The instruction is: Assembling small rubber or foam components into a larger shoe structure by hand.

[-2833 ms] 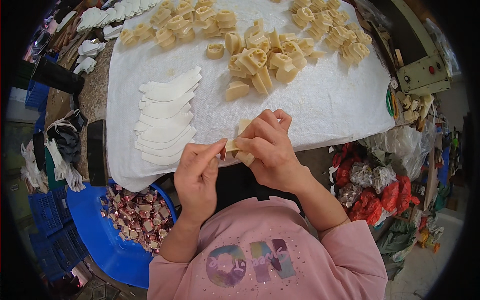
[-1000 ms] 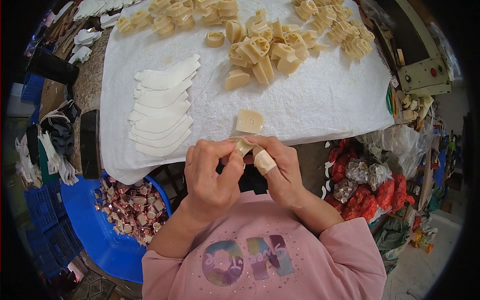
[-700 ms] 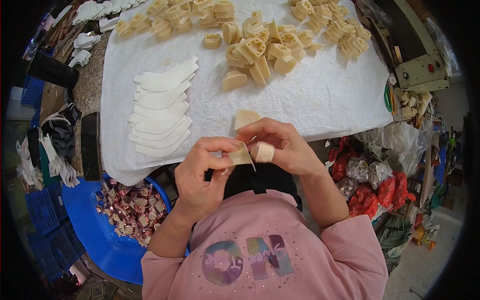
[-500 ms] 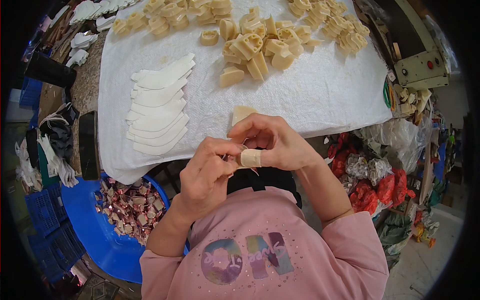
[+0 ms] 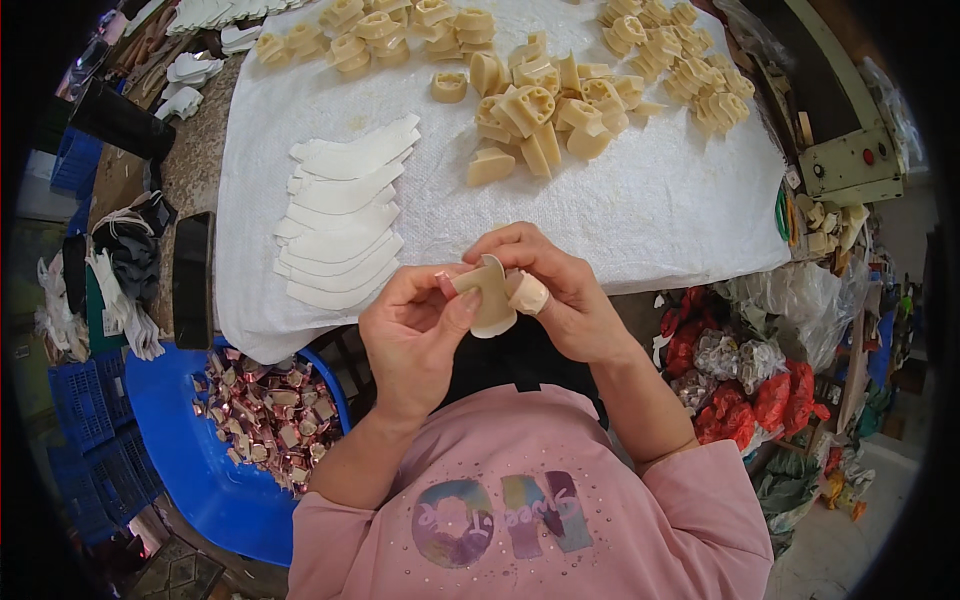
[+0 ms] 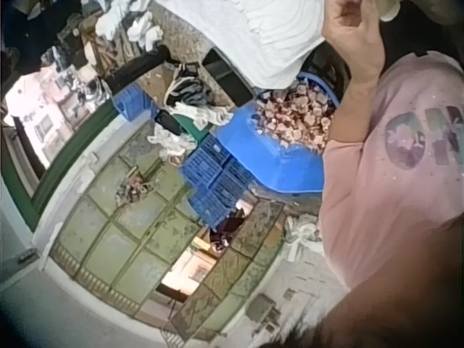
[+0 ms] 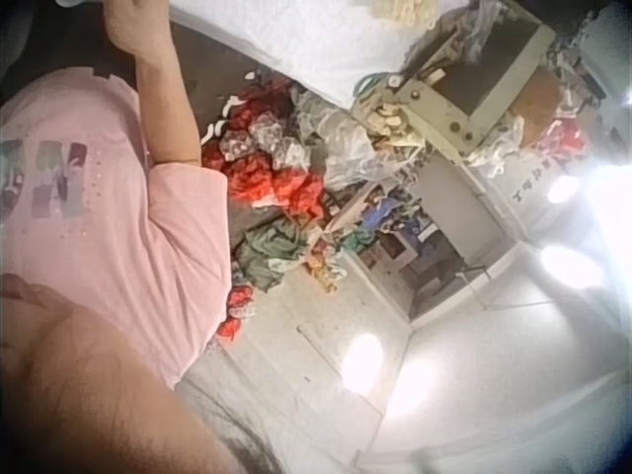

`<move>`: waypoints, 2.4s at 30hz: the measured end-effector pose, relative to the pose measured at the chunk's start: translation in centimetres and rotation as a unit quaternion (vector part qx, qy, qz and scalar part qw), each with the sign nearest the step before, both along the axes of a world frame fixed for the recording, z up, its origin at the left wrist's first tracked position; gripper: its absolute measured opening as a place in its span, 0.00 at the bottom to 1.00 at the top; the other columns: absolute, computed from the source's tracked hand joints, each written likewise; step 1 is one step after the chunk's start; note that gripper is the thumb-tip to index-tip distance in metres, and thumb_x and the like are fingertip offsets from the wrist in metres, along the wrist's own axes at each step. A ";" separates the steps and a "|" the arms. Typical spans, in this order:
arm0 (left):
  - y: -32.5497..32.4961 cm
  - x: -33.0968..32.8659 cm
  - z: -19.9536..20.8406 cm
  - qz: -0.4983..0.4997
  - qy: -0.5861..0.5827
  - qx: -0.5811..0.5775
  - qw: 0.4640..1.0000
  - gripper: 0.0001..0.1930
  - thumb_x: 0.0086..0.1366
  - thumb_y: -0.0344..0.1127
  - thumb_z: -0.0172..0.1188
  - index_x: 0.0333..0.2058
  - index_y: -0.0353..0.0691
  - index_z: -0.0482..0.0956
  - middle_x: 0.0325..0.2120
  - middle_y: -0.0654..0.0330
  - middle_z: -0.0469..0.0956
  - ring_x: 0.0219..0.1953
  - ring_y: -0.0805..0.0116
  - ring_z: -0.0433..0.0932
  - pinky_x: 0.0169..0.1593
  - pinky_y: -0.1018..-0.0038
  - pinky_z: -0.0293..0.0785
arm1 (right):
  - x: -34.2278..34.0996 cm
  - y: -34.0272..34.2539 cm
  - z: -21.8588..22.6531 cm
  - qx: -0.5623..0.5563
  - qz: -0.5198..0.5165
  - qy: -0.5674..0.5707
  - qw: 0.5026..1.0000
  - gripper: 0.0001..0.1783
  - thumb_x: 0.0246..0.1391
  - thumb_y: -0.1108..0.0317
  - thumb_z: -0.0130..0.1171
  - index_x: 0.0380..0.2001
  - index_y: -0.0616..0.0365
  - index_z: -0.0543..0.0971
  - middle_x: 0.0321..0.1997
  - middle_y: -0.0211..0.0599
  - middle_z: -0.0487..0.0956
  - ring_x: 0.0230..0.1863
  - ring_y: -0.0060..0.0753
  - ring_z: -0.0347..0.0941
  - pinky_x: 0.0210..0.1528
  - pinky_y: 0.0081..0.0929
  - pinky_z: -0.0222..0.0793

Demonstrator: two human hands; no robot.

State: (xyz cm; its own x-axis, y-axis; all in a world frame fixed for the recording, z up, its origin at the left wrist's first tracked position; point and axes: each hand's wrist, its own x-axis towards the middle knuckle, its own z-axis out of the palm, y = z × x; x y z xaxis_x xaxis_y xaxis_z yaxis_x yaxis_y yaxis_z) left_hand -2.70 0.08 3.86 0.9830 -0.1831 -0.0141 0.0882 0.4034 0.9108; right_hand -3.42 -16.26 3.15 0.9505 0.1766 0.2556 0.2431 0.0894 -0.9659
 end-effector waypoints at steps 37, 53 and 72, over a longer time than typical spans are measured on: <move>0.6 0.4 -1.8 -0.215 -0.056 -0.008 0.975 0.31 0.67 0.51 0.43 0.61 0.35 0.56 0.54 0.50 0.62 0.51 0.66 0.65 0.48 0.73 0.66 | 0.0 -0.5 1.4 -0.099 -0.051 -0.108 0.988 0.28 0.40 0.72 0.67 0.48 0.59 0.72 0.39 0.36 0.79 0.39 0.33 0.75 0.43 0.27 0.70; -1.4 -1.4 0.3 -0.151 -0.012 -0.032 0.988 0.43 0.64 0.65 0.38 0.63 0.35 0.42 0.49 0.52 0.64 0.48 0.69 0.68 0.50 0.74 0.65 | 0.0 1.2 2.1 0.109 0.037 0.257 0.960 0.11 0.60 0.61 0.49 0.37 0.57 0.74 0.28 0.31 0.74 0.13 0.16 0.66 0.13 0.11 0.64; -2.3 -1.3 -1.3 0.022 -0.081 0.073 0.994 0.20 0.69 0.39 0.39 0.54 0.35 0.56 0.43 0.57 0.64 0.40 0.76 0.66 0.46 0.78 0.64 | -2.0 4.0 -1.3 0.149 -0.003 0.031 0.988 0.18 0.63 0.63 0.40 0.54 0.57 0.67 0.49 0.40 0.67 0.49 0.35 0.64 0.54 0.29 0.58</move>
State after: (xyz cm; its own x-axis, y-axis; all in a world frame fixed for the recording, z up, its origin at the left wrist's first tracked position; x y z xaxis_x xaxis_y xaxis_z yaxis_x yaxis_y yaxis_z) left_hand -3.96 -2.20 2.59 0.9816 -0.1472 0.1213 -0.0789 0.2654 0.9609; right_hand -5.42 -12.26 1.81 0.9668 0.0971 0.2366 0.1854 0.3711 -0.9099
